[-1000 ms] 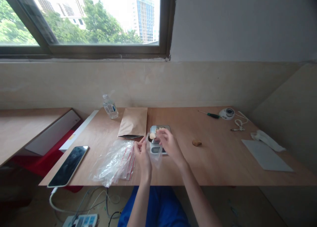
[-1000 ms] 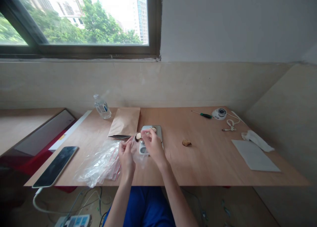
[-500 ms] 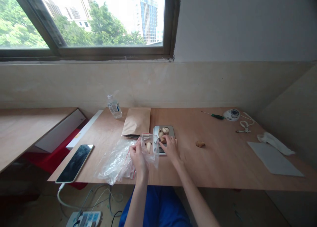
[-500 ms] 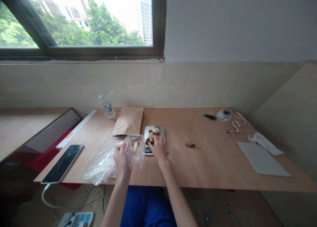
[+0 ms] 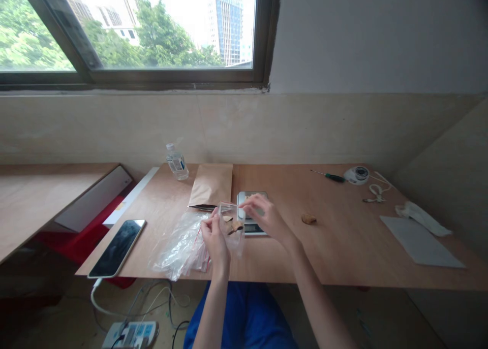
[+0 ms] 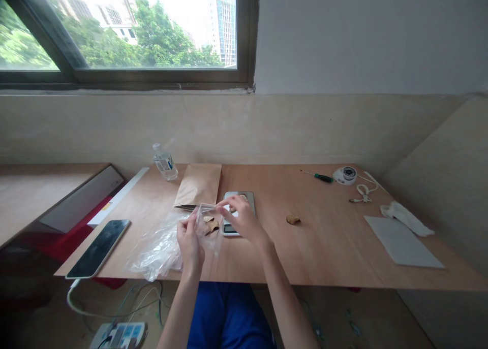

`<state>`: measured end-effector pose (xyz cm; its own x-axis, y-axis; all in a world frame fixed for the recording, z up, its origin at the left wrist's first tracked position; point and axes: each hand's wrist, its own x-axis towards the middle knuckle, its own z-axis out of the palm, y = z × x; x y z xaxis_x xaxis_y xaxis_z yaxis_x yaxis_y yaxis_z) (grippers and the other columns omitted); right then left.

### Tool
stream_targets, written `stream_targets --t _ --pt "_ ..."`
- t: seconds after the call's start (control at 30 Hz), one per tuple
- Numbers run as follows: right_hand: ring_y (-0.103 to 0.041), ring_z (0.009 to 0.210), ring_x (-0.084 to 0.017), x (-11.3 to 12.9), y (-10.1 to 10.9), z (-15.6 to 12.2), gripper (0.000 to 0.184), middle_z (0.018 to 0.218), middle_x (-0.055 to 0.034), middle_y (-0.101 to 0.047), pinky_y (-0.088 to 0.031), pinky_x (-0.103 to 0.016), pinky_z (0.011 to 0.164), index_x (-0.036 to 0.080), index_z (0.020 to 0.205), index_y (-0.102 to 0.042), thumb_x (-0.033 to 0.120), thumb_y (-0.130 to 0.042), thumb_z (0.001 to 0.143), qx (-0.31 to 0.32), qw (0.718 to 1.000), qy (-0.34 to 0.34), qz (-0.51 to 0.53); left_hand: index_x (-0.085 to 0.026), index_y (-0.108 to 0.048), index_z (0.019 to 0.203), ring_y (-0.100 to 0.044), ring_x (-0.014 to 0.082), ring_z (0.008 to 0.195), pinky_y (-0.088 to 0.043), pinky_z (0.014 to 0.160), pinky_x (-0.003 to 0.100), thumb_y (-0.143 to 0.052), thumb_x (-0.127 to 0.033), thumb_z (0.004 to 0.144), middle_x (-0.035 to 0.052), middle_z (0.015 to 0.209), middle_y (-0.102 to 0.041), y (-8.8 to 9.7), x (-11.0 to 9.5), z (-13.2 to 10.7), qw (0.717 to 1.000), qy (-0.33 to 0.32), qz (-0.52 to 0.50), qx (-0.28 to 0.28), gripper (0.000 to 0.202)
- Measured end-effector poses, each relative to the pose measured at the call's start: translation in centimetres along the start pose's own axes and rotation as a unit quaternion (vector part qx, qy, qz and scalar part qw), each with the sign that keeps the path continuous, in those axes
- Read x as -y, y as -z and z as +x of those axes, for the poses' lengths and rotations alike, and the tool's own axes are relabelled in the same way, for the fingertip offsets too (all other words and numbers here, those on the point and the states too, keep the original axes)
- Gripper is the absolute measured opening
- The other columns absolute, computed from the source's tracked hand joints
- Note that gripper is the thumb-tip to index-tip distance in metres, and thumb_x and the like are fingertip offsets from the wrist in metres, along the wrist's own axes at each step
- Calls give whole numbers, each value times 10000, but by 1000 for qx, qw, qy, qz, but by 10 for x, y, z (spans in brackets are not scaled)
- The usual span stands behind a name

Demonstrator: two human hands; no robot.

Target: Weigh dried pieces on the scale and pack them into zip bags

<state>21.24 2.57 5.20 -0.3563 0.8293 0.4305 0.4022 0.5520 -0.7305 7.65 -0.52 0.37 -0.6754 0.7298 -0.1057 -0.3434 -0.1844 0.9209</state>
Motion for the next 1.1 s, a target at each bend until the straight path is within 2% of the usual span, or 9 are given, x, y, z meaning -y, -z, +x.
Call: stream_targets --t 0.07,0.13,0.2,0.3,0.43,0.7,0.87,0.97,1.1 --pt "-563 931 -168 -23 -10 1 323 954 -53 -609 -421 -311 847 213 947 -630 351 -339 939 -63 997 -35 2 -174 -478 696 -590 186 977 -398 897 356 -601 -286 727 51 940 -641 0 -1 2 1000 16 -10 -11 169" --pt "-536 1000 -198 -49 -23 2 271 1025 -84 -587 -401 -344 901 195 984 -625 332 -406 902 -93 991 -69 -68 -171 -484 693 -604 174 895 -418 846 334 -598 -284 715 30 842 -627 0 -1 2 999 40 -20 -23 162" --pt "-456 1136 -245 -72 -36 3 312 1195 -122 -523 -350 -397 966 193 1107 -589 341 -486 852 -63 981 -98 -158 -169 -485 684 -603 162 832 -422 815 318 -597 -283 707 5 762 -596 0 -1 2 998 46 -18 -35 161" --pt "-310 1265 -313 -94 -49 4 522 1379 -150 -369 -276 -466 1007 204 1266 -487 409 -566 792 10 958 -135 -254 -171 -475 665 -594 160 844 -407 833 314 -593 -290 712 1 759 -589 0 -2 0 999 11 5 -40 174" --pt "-380 1183 -307 -105 -53 6 552 1313 -139 -428 -303 -442 972 222 1266 -486 423 -596 764 27 950 -142 -277 -172 -481 691 -586 178 975 -383 906 335 -580 -311 740 38 891 -632 1 -1 -1 1000 -4 2 -16 177" --pt "-459 932 -241 -115 -51 4 320 1002 -93 -537 -372 -369 850 202 1108 -586 203 -499 801 -31 955 -104 -277 -176 -499 693 -586 178 1001 -393 923 336 -586 -280 733 33 906 -632 -3 -2 -5 1000 21 -4 -2 141" --pt "-490 905 -228 -115 -48 4 198 915 -83 -542 -393 -351 832 171 935 -631 215 -483 812 -85 964 -140 -209 -179 -490 711 -593 169 917 -402 884 331 -608 -302 711 1 797 -594 -2 2 -3 999 44 -2 -3 170" --pt "-534 856 -198 -97 -37 7 179 870 -61 -575 -419 -309 781 168 891 -623 241 -479 814 -90 967 -153 -182 -180 -484 711 -584 165 890 -404 856 322 -609 -314 708 -16 747 -558 1 5 -1 998 55 6 -4 183" --pt "-589 773 -165 -44 -12 12 173 875 -33 -648 -422 -250 664 193 889 -613 306 -509 811 -36 984 -153 -81 -175 -502 750 -569 150 870 -398 837 307 -585 -322 731 -21 761 -543 1 7 -1 998 55 30 -2 169"
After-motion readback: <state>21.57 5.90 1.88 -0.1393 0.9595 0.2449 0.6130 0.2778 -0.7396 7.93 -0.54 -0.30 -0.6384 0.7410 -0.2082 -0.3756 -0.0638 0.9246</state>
